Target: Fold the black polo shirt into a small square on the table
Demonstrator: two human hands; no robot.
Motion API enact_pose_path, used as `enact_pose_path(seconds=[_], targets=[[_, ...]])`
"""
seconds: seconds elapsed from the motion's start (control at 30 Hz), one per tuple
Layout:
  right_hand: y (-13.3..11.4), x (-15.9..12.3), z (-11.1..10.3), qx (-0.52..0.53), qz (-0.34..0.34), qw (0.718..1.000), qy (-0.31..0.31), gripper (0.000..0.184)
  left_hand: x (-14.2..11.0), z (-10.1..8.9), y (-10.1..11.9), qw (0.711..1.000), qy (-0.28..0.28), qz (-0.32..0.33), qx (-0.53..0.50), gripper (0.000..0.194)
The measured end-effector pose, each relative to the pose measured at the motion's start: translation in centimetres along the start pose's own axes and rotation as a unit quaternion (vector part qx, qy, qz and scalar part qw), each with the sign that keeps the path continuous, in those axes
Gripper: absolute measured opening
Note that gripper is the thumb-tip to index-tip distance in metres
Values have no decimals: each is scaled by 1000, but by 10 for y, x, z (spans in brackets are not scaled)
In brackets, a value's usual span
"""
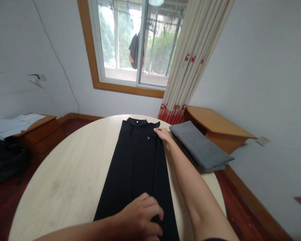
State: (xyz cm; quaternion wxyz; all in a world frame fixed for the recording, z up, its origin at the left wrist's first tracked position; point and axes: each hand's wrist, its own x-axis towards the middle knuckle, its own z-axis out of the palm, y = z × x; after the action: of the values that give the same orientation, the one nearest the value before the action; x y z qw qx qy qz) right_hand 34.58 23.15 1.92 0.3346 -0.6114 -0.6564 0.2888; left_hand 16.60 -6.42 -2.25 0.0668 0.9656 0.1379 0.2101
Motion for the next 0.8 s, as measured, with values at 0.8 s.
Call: enact_pose_path(seconds=[0.8], targets=[[0,17,89,-363,-82,922,-102,71,-11,40,-23,991,-120,66,6,46]])
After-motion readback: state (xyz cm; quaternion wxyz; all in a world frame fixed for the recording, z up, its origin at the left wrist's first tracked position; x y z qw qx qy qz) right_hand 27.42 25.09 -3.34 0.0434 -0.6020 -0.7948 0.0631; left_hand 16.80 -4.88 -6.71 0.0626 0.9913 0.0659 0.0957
